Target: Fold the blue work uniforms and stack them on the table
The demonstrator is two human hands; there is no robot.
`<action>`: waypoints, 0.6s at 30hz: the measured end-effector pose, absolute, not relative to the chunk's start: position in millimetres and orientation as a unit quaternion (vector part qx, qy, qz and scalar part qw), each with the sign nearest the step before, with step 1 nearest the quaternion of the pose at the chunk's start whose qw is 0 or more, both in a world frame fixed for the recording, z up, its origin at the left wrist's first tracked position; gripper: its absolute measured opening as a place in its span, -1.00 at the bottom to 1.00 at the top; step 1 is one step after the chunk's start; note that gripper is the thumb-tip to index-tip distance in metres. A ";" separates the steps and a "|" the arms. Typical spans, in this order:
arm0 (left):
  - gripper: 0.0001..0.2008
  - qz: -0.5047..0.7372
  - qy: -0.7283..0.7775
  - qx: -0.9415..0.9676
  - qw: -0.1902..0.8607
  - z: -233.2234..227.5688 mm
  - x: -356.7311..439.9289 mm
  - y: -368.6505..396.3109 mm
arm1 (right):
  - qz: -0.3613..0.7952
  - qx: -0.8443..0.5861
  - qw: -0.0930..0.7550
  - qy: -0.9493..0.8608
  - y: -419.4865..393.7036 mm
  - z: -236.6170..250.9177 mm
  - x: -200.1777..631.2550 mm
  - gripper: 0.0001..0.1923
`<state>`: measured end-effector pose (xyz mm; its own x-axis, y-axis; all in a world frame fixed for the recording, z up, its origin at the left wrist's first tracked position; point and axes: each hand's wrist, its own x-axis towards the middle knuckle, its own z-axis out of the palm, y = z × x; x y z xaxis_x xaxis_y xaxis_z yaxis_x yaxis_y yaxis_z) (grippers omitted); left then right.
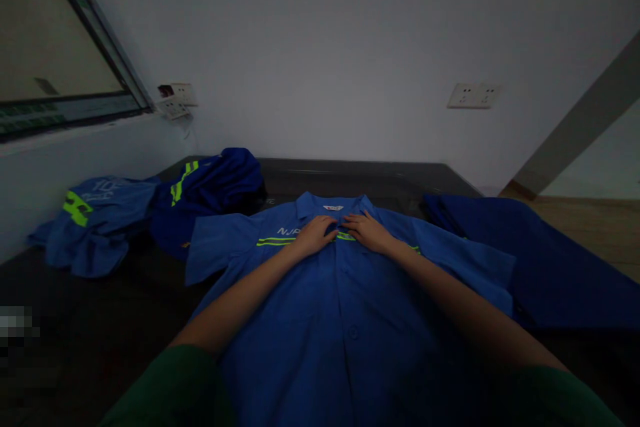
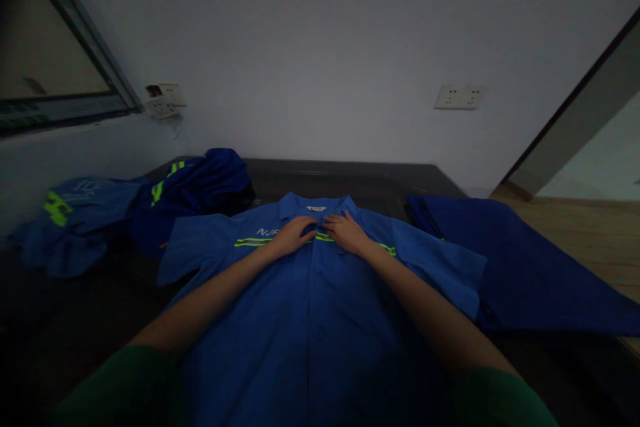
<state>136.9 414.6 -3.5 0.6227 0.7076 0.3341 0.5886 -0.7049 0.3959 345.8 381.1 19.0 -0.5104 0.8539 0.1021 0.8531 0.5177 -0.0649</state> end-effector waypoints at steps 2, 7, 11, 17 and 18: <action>-0.66 0.227 0.375 0.892 0.113 -2.8 137.6 404.6 | 0.014 -0.493 0.068 -0.867 372.4 19.8 347.9 -0.59; -0.66 0.251 0.397 0.879 0.077 -8.4 136.0 393.2 | 0.030 -0.494 0.053 -0.867 351.9 24.2 330.7 -0.63; -0.81 0.246 0.420 0.872 0.059 -9.6 133.7 389.3 | 0.008 -0.512 0.051 -0.857 346.6 26.9 317.4 -0.63; -0.82 0.216 0.419 0.880 0.051 -3.5 132.8 384.8 | -0.025 -0.560 0.036 -0.828 340.0 28.7 302.1 -0.67; -0.81 0.212 0.415 0.883 0.051 -2.9 132.7 384.4 | -0.026 -0.573 0.038 -0.819 339.4 28.6 297.9 -0.68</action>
